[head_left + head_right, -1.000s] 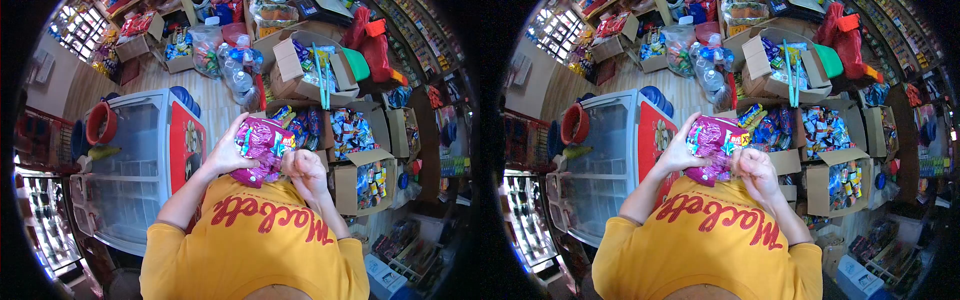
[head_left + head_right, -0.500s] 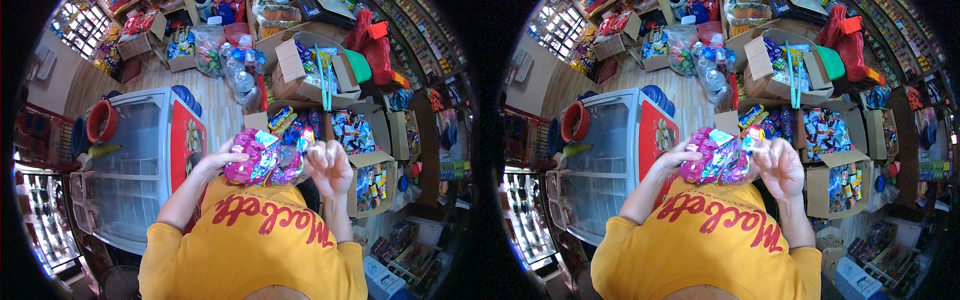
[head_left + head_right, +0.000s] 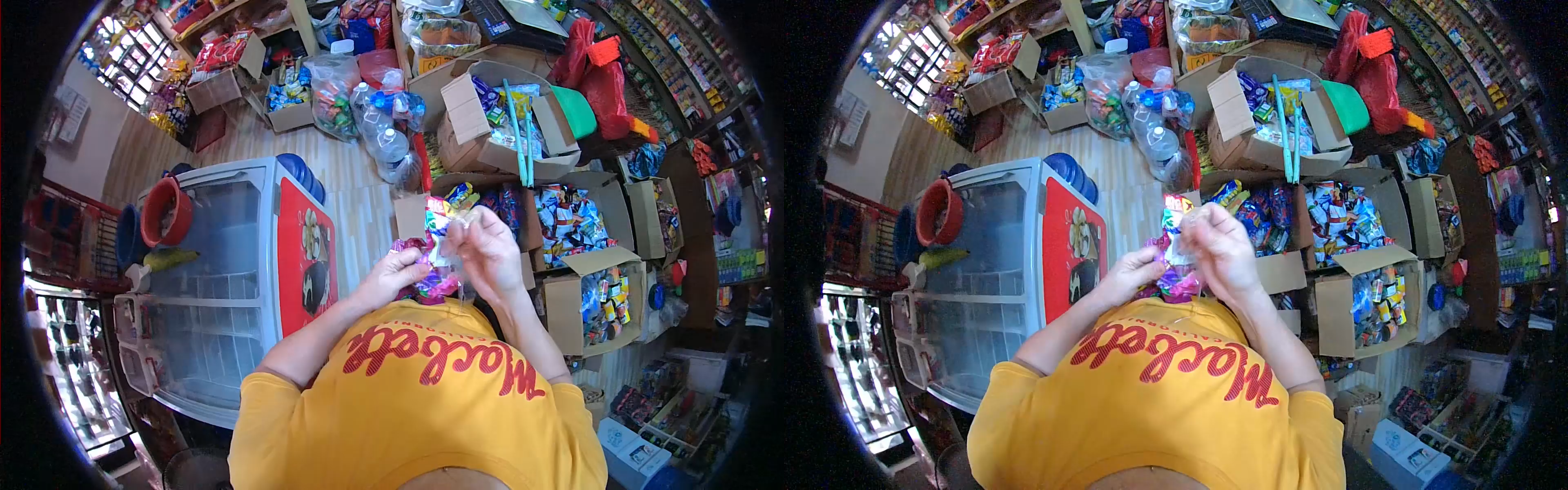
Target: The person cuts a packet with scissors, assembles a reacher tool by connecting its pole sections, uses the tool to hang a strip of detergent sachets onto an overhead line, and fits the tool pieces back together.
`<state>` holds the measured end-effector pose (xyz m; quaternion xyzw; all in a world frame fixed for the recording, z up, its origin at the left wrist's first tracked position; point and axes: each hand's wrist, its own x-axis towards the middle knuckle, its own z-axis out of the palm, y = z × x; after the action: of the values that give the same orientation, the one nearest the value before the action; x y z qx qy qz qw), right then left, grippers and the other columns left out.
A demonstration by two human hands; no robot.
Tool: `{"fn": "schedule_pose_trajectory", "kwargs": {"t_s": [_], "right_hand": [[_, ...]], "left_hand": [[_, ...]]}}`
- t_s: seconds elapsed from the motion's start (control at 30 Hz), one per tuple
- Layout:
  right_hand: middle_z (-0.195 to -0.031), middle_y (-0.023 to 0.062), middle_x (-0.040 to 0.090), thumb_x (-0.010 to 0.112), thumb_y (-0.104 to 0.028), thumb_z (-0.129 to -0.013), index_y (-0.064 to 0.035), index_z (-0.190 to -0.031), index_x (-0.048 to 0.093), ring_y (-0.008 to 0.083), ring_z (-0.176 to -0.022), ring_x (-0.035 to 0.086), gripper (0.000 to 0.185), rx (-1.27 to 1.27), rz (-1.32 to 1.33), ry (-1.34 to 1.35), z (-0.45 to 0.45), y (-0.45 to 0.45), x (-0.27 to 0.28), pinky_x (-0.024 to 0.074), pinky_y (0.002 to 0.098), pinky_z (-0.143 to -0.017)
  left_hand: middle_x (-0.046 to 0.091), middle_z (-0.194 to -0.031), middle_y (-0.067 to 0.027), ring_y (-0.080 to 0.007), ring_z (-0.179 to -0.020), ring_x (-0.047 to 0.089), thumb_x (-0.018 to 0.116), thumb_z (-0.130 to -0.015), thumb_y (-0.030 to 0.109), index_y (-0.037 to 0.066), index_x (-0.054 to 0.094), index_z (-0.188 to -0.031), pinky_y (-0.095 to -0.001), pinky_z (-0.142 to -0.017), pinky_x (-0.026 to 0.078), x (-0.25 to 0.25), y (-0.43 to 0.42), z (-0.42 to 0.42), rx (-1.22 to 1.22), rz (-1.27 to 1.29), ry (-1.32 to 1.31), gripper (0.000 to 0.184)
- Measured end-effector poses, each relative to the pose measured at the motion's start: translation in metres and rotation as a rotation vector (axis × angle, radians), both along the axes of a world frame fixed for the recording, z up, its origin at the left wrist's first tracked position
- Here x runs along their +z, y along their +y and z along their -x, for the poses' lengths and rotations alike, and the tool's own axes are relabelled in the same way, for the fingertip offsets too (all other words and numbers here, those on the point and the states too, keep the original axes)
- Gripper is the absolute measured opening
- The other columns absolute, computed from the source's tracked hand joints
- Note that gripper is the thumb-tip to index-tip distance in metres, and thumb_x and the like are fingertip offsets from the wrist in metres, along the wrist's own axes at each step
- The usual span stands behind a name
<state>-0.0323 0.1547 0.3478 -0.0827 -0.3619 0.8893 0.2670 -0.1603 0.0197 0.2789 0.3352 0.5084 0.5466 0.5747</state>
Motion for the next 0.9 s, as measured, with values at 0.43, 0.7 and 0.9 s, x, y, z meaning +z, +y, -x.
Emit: {"fn": "schedule_pose_trajectory", "kwargs": {"t_s": [0.43,0.7,0.9], "right_hand": [[-0.094,0.0035,0.059,0.063,-0.015,-0.081,-0.0073,-0.093,0.057,0.0130,-0.089,0.056,0.015,-0.107,-0.447,-0.306,-0.025,0.037,-0.024,0.0427,0.0268,-0.080],[-0.074,0.0054,0.054,0.041,-0.043,-0.093,-0.0087,-0.079,0.053,0.0180,-0.061,0.053,0.038,0.063,0.187,-0.181,-0.037,0.060,-0.051,0.0442,0.0312,-0.057],[-0.060,0.0046,0.051,0.057,-0.012,-0.078,-0.0073,-0.070,0.050,0.0126,-0.039,0.040,0.012,-0.194,0.405,-0.525,-0.073,0.074,-0.125,0.0302,0.0253,-0.038]], "left_hand": [[0.060,-0.107,-0.0067,-0.0134,-0.097,0.057,0.050,-0.092,0.026,0.000,0.051,-0.115,-0.0286,-0.088,0.044,-0.031,-0.008,0.029,0.118,0.017,-0.331,0.035],[0.059,-0.109,-0.0073,-0.0124,-0.098,0.056,0.046,-0.093,0.018,-0.002,0.050,-0.117,-0.0286,-0.089,0.043,-0.053,0.000,0.035,0.165,0.057,-0.115,0.031],[0.063,-0.090,-0.0030,-0.0076,-0.076,0.059,0.049,-0.091,0.020,-0.001,0.055,-0.109,-0.0229,-0.064,0.048,-0.084,-0.002,0.031,0.134,0.256,0.177,0.028]]}}
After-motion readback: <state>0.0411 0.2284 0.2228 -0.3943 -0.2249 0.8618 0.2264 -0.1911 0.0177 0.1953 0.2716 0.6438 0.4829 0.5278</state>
